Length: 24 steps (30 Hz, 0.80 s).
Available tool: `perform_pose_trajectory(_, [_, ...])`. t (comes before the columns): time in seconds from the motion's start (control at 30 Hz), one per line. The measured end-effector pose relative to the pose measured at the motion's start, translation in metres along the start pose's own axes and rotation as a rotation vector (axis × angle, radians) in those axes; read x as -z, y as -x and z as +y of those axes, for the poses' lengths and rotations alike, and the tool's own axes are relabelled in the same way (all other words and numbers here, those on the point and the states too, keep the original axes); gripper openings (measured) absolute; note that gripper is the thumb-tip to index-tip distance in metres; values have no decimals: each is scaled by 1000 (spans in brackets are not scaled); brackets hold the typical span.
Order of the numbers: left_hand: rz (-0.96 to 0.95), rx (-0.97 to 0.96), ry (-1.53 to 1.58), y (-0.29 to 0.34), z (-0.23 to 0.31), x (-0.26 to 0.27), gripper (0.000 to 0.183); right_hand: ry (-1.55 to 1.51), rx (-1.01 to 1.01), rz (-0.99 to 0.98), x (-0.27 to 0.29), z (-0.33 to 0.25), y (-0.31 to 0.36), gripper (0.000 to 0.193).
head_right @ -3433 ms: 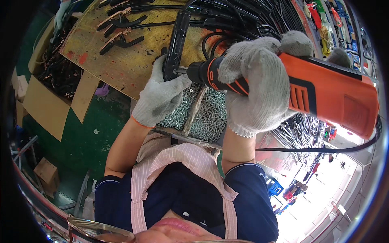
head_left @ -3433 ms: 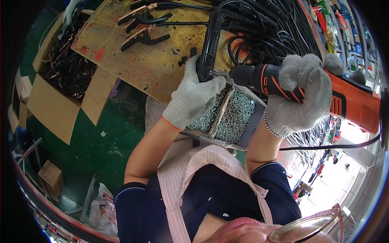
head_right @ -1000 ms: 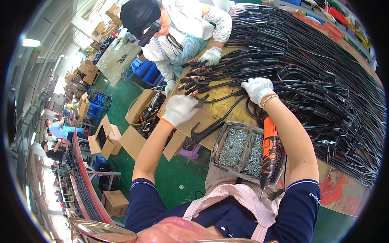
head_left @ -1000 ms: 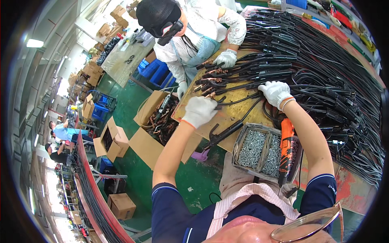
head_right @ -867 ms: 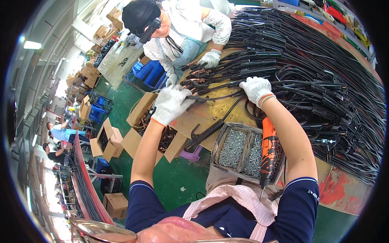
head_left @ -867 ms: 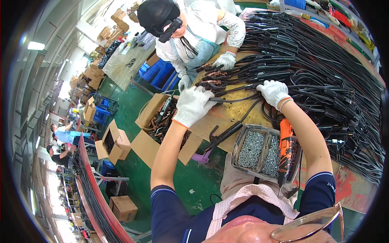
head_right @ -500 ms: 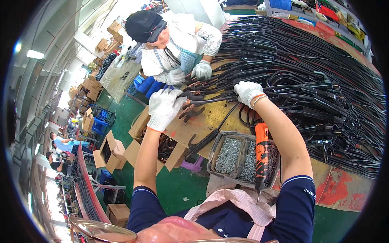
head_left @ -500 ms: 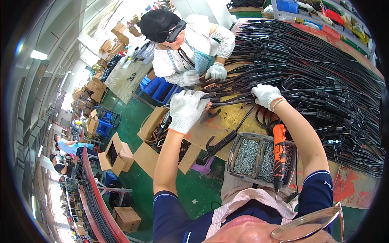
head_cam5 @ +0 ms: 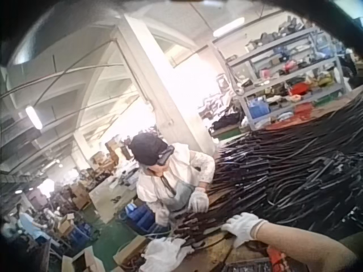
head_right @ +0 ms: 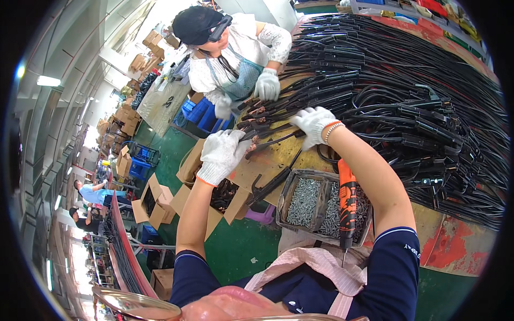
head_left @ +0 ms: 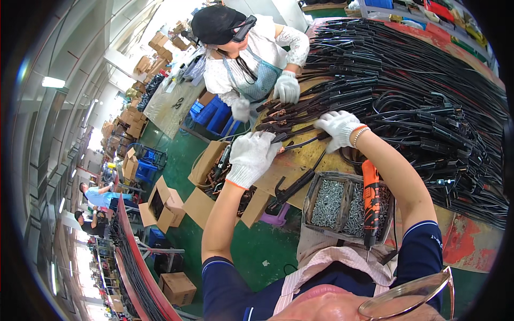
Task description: The person secures a screw into a metal component using an electric screwdriver.
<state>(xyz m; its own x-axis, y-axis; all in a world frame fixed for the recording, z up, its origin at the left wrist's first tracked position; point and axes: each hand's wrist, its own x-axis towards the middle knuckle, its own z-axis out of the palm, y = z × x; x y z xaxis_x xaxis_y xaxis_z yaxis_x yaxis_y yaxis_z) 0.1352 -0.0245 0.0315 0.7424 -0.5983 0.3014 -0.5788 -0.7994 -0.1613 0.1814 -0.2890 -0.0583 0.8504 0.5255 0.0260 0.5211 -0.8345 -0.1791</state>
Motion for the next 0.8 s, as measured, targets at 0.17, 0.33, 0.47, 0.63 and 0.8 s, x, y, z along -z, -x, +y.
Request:
perform_pose_trajectory(0.17, [30, -11, -10, 1, 8, 4, 27, 54, -93, -79, -23, 15, 5, 61])
perform_pose_trajectory(0.33, [52, -13, -6, 4, 11, 7, 25, 49, -163, -53, -20, 10, 6, 48])
perform_pose_trajectory(0.47, [61, -4, 53, -6, 12, 13, 23, 145, -109, -94, -23, 28, 4, 49])
perform_pose_trajectory(0.63, [113, 1, 3, -9, -3, 9, 26, 176, -103, -99, -22, 34, -15, 47])
perform_pose_trajectory(0.8, [93, 11, 12, -8, -7, 5, 19, 127, -70, -222, -12, 40, -16, 74])
